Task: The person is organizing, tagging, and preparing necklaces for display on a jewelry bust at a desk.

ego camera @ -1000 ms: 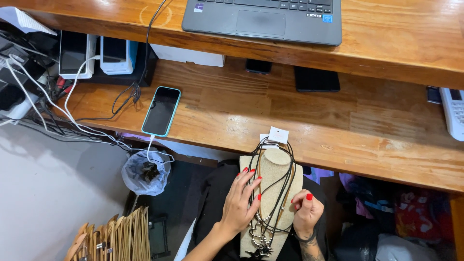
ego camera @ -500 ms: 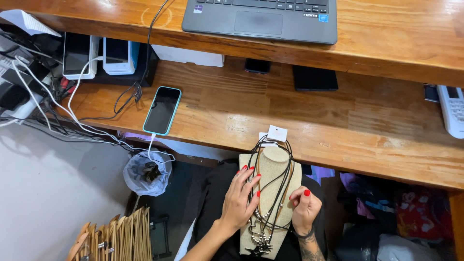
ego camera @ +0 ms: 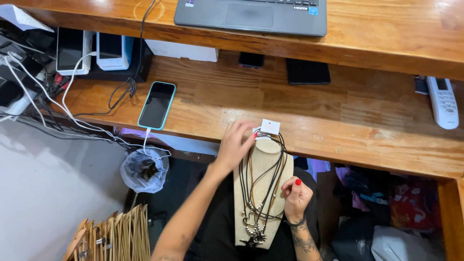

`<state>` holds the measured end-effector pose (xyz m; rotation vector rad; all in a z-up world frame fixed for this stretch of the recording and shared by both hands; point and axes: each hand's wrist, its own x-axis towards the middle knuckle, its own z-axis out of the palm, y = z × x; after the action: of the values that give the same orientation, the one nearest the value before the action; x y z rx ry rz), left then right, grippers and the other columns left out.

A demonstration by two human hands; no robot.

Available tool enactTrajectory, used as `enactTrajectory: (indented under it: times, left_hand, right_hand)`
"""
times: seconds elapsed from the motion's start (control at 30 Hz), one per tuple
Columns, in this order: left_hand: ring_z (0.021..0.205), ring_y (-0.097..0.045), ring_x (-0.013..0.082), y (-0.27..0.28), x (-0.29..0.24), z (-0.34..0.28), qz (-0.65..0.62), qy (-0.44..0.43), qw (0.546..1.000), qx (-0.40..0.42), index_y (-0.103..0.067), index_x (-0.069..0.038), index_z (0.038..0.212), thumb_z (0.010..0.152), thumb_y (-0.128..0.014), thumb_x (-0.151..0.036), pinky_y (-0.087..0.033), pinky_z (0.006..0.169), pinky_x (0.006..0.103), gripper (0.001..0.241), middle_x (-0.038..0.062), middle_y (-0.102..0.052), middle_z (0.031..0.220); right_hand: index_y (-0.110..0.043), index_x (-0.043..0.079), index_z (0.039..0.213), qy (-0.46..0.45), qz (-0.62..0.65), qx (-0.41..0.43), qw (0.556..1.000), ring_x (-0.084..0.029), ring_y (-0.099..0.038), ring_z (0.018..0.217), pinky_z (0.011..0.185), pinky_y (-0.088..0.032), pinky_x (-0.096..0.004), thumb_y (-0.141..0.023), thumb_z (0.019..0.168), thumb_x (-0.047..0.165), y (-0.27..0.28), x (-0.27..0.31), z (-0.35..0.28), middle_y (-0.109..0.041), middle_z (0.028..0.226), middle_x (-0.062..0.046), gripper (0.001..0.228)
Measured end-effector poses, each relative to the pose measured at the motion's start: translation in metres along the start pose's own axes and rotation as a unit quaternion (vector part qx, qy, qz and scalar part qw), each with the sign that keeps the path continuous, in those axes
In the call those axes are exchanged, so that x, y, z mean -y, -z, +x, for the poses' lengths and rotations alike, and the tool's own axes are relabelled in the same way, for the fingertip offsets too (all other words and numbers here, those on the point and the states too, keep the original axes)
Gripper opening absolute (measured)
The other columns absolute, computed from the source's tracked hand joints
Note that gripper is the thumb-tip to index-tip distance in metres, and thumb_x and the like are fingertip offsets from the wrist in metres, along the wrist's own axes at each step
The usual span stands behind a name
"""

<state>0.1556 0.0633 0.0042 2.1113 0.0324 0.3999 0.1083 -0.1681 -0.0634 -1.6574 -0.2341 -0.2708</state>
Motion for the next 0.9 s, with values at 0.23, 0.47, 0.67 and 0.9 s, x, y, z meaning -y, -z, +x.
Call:
enactTrajectory:
  times: [0.23, 0.47, 0.67, 0.9]
  left_hand:
    - [0.118, -0.050, 0.0271, -0.018, 0.011, 0.088, 0.145, 0.053, 0.951, 0.270, -0.063, -0.015, 0.128, 0.088, -0.076, -0.028, -0.044, 0.091, 0.0397, 0.044, 0.009, -0.058, 0.123]
    - [0.108, -0.049, 0.0257, -0.039, 0.019, 0.113, 0.222, 0.008, 0.917, 0.333, -0.070, -0.016, 0.107, 0.077, -0.086, -0.017, -0.045, 0.084, 0.0386, 0.034, 0.006, -0.056, 0.112]
    - [0.090, -0.061, 0.0265, -0.036, 0.010, 0.108, 0.223, -0.037, 0.937, 0.267, -0.064, -0.017, 0.087, 0.081, -0.081, -0.017, -0.045, 0.072, 0.0422, 0.018, 0.003, -0.069, 0.096]
    - [0.085, -0.073, 0.0180, 0.049, -0.093, 0.078, 0.101, -0.048, 0.965, 0.237, -0.069, -0.018, 0.088, 0.085, -0.080, -0.021, -0.049, 0.071, 0.0355, 0.011, -0.002, -0.079, 0.091]
  right_hand:
    - [-0.059, 0.008, 0.059, 0.004, -0.013, 0.000, 1.000, -0.010, -0.043, 0.047, 0.046, -0.030, -0.024, -0.036, 0.110, 0.037, 0.000, 0.004, 0.002, -0.047, 0.054, -0.001, 0.063]
    - [-0.059, 0.007, 0.060, -0.008, 0.009, 0.002, 1.000, -0.010, -0.044, 0.042, 0.040, -0.031, -0.022, -0.037, 0.110, 0.036, 0.000, 0.001, 0.001, -0.045, 0.053, -0.001, 0.062]
    - [-0.059, 0.007, 0.061, -0.012, 0.009, -0.003, 1.000, -0.010, -0.042, 0.043, 0.040, -0.030, -0.023, -0.036, 0.110, 0.038, 0.003, -0.001, 0.000, -0.044, 0.053, -0.001, 0.063]
    - [-0.065, 0.009, 0.098, -0.099, -0.003, -0.039, 0.994, -0.005, -0.040, 0.062, 0.056, -0.031, -0.021, -0.044, 0.111, 0.029, 0.019, 0.023, 0.022, -0.053, 0.078, 0.001, 0.031]
